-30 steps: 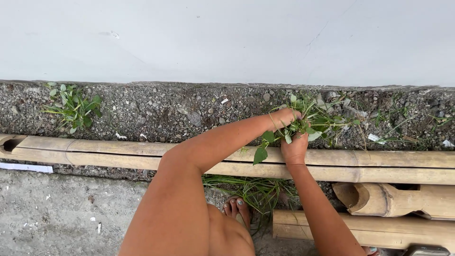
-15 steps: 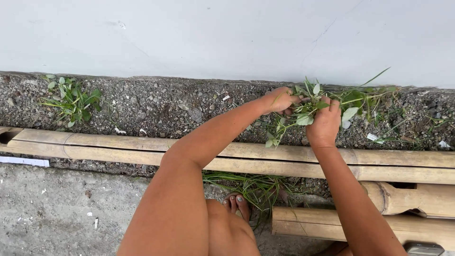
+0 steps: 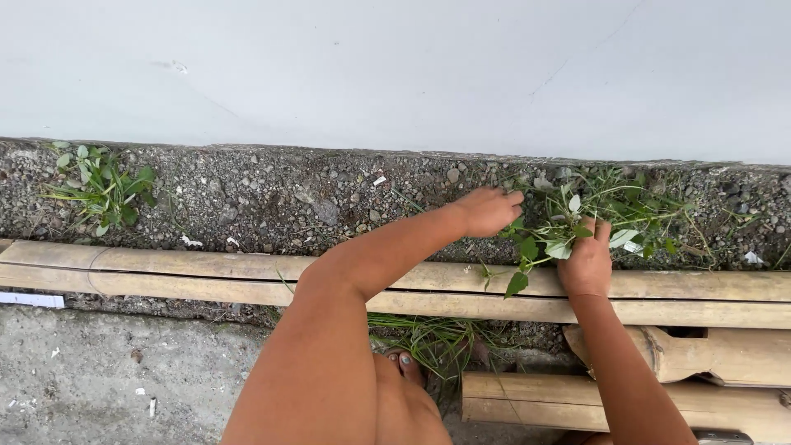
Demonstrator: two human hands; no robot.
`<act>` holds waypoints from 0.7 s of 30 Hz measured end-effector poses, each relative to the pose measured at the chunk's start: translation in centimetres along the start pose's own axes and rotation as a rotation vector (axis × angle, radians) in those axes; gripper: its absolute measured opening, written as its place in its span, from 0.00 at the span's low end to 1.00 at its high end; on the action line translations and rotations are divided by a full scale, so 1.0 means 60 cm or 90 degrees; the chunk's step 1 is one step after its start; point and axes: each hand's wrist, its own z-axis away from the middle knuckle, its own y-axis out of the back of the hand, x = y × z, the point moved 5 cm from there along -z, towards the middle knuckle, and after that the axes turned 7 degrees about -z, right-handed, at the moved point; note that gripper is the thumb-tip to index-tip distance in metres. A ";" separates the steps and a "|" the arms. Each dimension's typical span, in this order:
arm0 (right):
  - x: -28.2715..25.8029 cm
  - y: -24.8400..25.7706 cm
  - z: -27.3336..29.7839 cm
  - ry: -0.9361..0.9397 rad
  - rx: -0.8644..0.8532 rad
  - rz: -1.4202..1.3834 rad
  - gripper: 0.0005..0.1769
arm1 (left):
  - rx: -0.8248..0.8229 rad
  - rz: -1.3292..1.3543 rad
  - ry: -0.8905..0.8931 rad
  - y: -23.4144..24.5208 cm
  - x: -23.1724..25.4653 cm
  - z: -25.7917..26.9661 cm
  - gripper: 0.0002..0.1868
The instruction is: Manually pulling weeds from a narrow garden bed next to a wall.
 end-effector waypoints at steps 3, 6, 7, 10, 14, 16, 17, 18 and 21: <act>0.017 -0.011 -0.006 -0.048 -0.008 -0.014 0.34 | -0.056 -0.134 0.046 -0.008 0.049 0.000 0.15; 0.009 -0.006 -0.011 -0.065 -0.021 -0.007 0.41 | -0.155 -0.333 0.122 -0.018 0.072 0.025 0.10; 0.013 -0.008 -0.010 -0.068 -0.023 -0.008 0.41 | -0.157 -0.332 0.120 -0.021 0.064 0.032 0.10; 0.024 -0.015 -0.009 -0.079 -0.029 -0.008 0.40 | -0.180 -0.364 0.263 -0.025 0.011 0.058 0.15; 0.020 -0.016 -0.007 -0.078 -0.032 -0.011 0.37 | -0.228 -0.268 0.433 0.043 -0.056 0.115 0.15; 0.021 -0.016 -0.011 -0.081 -0.033 -0.013 0.38 | -0.236 -0.200 0.451 0.047 -0.091 0.127 0.10; 0.025 -0.019 -0.012 -0.084 -0.036 -0.018 0.37 | -0.201 -0.124 0.389 0.015 -0.108 0.119 0.08; 0.029 -0.022 -0.014 -0.086 -0.039 -0.022 0.36 | -0.167 -0.048 0.327 -0.016 -0.125 0.113 0.09; 0.019 -0.015 -0.011 -0.080 -0.035 -0.025 0.37 | -0.041 0.075 0.251 0.010 -0.080 0.077 0.13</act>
